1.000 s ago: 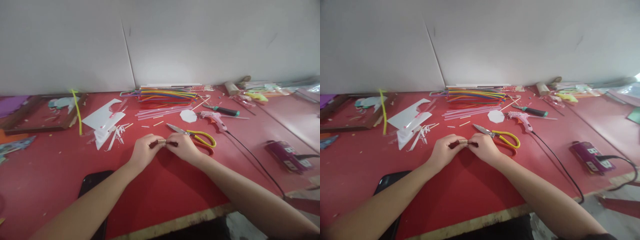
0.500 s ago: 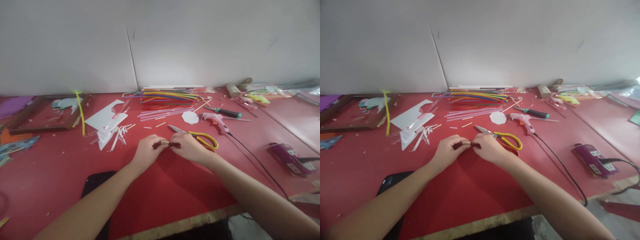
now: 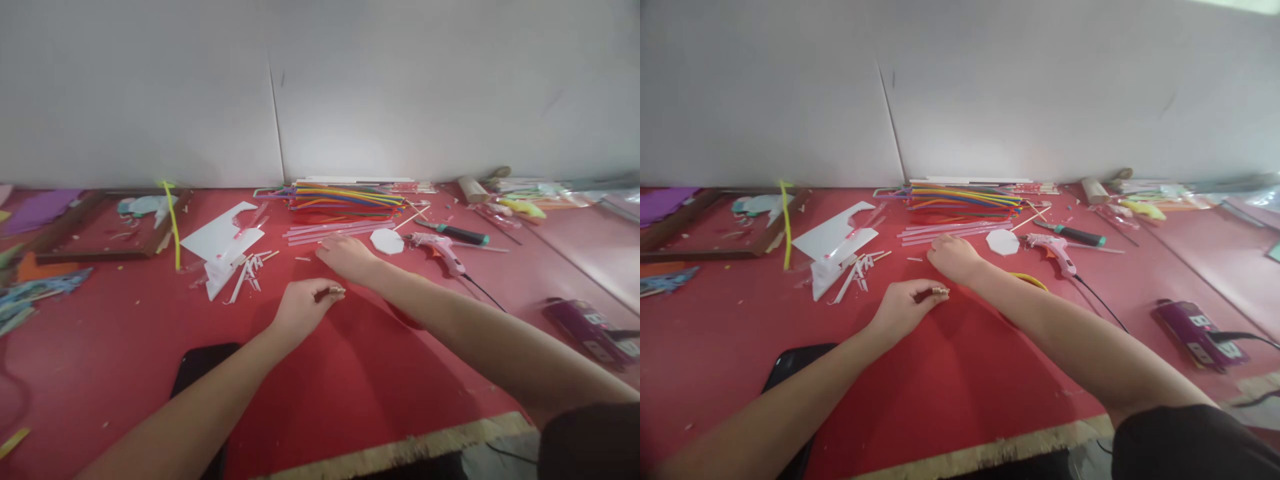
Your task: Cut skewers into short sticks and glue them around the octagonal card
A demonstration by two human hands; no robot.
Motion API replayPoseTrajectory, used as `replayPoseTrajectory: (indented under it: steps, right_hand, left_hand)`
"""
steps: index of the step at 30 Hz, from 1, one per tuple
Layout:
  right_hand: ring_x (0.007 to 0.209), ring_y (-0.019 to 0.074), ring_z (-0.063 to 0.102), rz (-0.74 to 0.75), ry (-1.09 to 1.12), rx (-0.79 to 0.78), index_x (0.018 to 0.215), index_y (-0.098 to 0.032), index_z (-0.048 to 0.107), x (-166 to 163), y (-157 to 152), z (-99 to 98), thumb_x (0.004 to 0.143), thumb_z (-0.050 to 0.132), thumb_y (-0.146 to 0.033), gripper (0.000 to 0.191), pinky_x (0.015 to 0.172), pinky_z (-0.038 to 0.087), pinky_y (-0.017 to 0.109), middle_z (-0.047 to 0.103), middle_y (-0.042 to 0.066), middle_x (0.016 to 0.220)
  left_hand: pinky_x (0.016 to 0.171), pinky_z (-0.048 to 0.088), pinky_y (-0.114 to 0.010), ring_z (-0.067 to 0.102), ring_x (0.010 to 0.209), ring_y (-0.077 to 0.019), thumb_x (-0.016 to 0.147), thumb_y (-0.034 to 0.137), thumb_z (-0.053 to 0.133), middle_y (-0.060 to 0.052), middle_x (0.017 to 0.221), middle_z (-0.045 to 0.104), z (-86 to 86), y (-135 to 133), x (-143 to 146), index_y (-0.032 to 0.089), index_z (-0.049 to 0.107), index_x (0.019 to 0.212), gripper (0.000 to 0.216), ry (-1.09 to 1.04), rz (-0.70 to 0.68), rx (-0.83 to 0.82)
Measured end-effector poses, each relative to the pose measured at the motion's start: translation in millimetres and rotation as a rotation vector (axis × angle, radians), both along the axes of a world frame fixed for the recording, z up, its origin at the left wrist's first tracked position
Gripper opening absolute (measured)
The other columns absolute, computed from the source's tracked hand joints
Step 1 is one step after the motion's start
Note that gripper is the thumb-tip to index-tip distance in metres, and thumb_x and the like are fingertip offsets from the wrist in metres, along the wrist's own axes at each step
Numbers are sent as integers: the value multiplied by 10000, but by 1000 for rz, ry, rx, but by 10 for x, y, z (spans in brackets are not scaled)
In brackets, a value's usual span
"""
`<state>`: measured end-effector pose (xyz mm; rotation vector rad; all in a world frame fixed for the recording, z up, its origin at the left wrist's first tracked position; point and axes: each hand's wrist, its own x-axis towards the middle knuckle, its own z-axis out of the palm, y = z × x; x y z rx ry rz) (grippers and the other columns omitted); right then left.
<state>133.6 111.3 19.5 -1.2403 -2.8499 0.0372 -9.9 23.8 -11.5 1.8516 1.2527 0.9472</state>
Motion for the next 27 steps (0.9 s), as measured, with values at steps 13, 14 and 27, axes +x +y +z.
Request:
replayPoseTrajectory:
  steps: [13,14,27]
  right_hand:
    - [698,135,634,-293,747,-151,833,-158,642,414,-443,62,789,561,-145,93,647,496,232,695,29,822]
    - [704,141,646,-314,815,-226,825,-166,651,452,-532,42,790,569,-167,89,652,501,238,704,26,813]
    - [689,129,650,-338,843,-298,855,-188,722,426,-912,-294,805,615,-144,125,651,494,225,734,10,797]
  left_hand:
    - [698,506,-236,713,771,-162,832,230,658,42,837,773,9,18,-6,244,733,831,76,52,-16,16]
    - [698,503,-237,712,767,-163,835,236,655,43,824,771,14,17,-5,243,730,822,76,53,-13,17]
    - [759,499,-236,710,840,-159,877,299,631,54,879,765,62,-1,-18,259,720,856,99,41,-17,-4]
